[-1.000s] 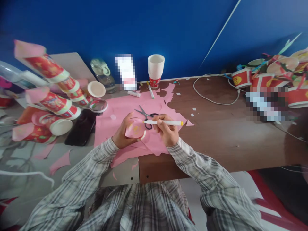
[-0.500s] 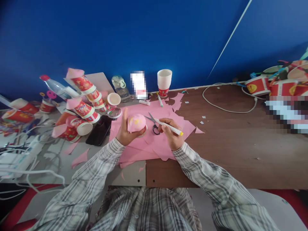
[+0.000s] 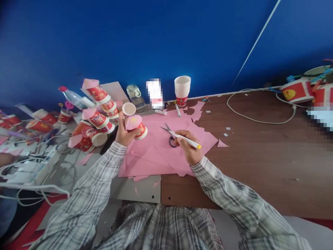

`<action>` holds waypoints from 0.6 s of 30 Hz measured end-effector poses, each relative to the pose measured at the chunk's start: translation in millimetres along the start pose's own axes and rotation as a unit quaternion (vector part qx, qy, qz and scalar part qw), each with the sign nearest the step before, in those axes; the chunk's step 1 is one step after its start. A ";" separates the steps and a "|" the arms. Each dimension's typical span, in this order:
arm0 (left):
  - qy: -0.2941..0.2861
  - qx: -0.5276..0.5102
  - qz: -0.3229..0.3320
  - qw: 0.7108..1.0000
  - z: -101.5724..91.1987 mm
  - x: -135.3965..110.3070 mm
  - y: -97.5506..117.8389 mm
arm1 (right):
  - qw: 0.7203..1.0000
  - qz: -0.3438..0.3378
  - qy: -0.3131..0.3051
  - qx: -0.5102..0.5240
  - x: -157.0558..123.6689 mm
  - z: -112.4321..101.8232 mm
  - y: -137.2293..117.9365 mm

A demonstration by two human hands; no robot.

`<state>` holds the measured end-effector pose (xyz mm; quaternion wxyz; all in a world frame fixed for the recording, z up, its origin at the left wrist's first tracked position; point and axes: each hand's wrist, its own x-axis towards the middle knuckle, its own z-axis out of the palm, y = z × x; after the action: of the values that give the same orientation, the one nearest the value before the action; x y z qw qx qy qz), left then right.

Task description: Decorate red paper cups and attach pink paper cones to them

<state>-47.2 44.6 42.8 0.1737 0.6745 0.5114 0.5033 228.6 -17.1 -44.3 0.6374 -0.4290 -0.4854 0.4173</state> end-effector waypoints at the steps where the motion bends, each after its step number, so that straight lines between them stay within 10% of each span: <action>1: 0.010 0.001 0.002 1.000 -3.6 -0.5 -0.6 | 1.000 0.000 0.000 0.002 -0.6 -0.1 0.6; 18: 0.101 -0.022 -0.039 0.994 -109.0 -9.4 1.7 | 0.998 -0.009 -0.011 -0.066 -2.3 -11.7 17.0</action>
<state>-139.4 5.2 86.6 0.1556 0.5952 0.5414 0.5731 237.7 -16.2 -62.9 0.6062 -0.4613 -0.5228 0.3827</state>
